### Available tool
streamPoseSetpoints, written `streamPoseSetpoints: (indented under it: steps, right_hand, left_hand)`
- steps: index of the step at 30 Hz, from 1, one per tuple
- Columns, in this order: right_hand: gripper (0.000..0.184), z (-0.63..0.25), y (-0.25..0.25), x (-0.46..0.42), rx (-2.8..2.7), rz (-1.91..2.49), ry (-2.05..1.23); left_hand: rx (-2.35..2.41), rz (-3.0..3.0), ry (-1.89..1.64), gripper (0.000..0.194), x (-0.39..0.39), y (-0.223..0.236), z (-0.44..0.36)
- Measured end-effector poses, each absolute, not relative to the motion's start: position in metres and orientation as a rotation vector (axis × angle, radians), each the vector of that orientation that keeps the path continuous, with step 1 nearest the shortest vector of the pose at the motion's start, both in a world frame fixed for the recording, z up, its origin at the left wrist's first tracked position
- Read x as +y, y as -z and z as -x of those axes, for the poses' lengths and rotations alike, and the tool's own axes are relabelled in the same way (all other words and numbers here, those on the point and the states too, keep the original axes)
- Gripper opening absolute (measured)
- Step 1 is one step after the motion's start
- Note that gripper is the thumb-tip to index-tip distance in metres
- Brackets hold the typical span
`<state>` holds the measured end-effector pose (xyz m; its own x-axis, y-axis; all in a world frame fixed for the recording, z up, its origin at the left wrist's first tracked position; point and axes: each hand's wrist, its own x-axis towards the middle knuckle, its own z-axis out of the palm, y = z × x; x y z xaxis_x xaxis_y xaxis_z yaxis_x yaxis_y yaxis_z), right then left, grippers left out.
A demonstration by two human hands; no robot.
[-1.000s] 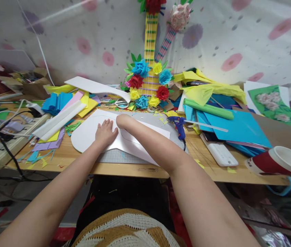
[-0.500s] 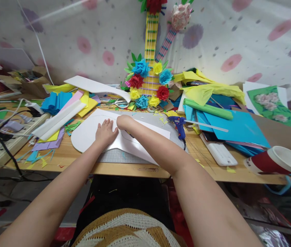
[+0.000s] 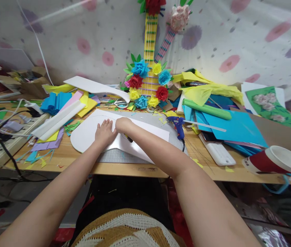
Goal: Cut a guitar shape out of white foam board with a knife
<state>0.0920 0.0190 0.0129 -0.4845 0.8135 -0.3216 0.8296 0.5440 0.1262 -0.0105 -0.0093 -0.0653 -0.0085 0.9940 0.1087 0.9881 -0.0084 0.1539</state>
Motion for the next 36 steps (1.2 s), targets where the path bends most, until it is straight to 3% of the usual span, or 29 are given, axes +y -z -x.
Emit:
streamPoseSetpoints:
  steps: [36]
  right_hand:
    - [0.033,-0.094,-0.022,-0.001,2.329,-1.266,0.008]
  left_hand:
    - [2.195,-2.187,-0.289,0.060,-0.011,0.064,0.010]
